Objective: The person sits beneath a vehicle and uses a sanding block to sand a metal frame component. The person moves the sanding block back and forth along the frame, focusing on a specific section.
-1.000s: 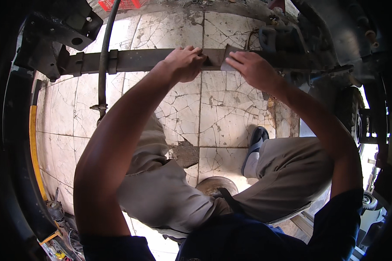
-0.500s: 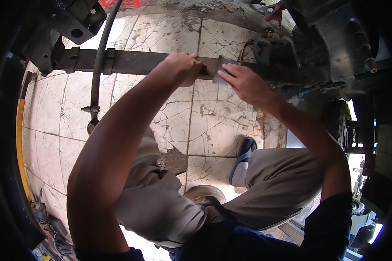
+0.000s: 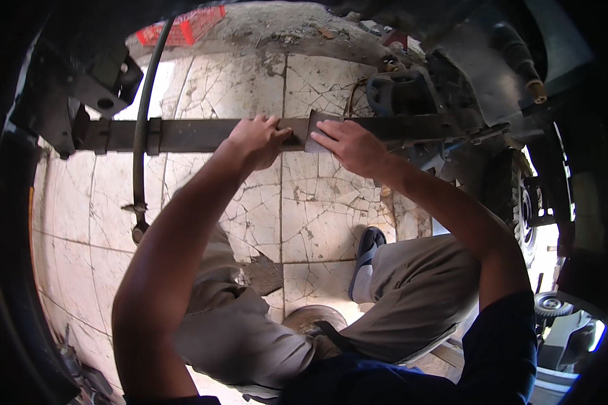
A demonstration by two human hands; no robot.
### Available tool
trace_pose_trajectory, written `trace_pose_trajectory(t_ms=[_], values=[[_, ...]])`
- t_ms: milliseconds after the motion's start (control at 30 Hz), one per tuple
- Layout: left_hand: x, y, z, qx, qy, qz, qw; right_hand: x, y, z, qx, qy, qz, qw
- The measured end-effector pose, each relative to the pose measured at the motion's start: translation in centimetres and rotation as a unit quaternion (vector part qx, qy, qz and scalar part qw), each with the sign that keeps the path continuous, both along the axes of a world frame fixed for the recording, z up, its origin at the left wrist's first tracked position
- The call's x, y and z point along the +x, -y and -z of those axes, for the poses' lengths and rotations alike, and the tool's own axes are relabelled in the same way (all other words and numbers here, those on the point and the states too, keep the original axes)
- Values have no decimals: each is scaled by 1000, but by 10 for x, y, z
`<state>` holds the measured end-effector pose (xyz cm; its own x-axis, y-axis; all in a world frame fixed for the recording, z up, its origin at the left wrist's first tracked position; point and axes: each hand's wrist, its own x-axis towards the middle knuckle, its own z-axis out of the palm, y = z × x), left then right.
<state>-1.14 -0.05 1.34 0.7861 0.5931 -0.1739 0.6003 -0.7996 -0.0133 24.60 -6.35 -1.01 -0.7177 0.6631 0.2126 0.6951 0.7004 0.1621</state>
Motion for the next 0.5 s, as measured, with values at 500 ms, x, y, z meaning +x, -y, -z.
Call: trace_pose_trajectory(t_ms=[500], values=[[-8,4,-4,9,58,24,998,-5,6,11,13,-75,-42,996]])
